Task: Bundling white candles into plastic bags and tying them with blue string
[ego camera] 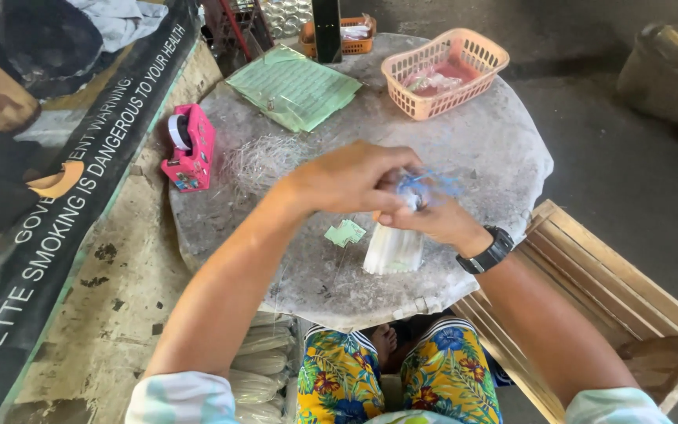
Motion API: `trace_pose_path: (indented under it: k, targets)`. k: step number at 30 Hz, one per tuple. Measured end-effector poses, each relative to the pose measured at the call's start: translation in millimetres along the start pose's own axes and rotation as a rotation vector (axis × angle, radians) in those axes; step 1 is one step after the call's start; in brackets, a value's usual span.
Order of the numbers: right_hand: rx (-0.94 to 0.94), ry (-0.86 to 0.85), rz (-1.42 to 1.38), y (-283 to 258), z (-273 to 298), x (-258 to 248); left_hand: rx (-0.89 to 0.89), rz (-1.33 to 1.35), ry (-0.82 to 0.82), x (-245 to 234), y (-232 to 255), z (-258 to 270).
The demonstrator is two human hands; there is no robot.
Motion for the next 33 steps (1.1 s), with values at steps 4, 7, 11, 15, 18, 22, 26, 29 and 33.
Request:
trace_pose_path:
  k: [4, 7, 11, 15, 18, 22, 26, 29, 33]
  targets:
    - [-0.146, -0.013, 0.143, 14.9, 4.0, -4.2, -0.021, -0.179, 0.031, 11.3, -5.9, -18.2]
    - [-0.027, 0.086, 0.17, 25.7, 19.0, -15.8, -0.152, -0.246, 0.08, 9.7, -10.9, -20.8]
    - [-0.039, 0.151, 0.481, -9.4, 15.2, -6.9, -0.167, -0.213, 0.157, 7.6, -18.3, -21.2]
    - [0.007, 0.412, 0.673, -22.1, 26.4, -10.5, -0.165, -0.159, 0.176, 7.2, -20.7, -20.8]
    - [0.099, 0.423, 0.594, -24.0, 25.0, -10.6, -0.138, -0.13, 0.138, 2.6, -10.9, -22.1]
    - [0.173, 0.377, 0.401, -15.3, 21.1, -19.3, -0.074, -0.127, 0.091, -2.0, -2.8, -19.9]
    - [0.147, 0.366, 0.444, -17.6, 18.9, -21.5, -0.087, -0.167, 0.059, -0.6, 6.5, -19.1]
    - [0.121, 0.34, 0.432, -21.3, 19.1, -20.3, -0.155, -0.294, 0.025, 2.5, 9.0, -20.9]
    - [0.079, 0.218, 0.294, -15.9, 21.1, -22.7, -0.161, -0.253, 0.112, 2.1, 3.7, -22.8]
Point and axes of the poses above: each hand's wrist, its own z-axis away from the middle knuckle, its own x-axis out of the palm, y = z × x, the point moved 5 cm from there along -z, towards the middle knuckle, and after that the axes turned 8 degrees about x, right-handed, at the moved point
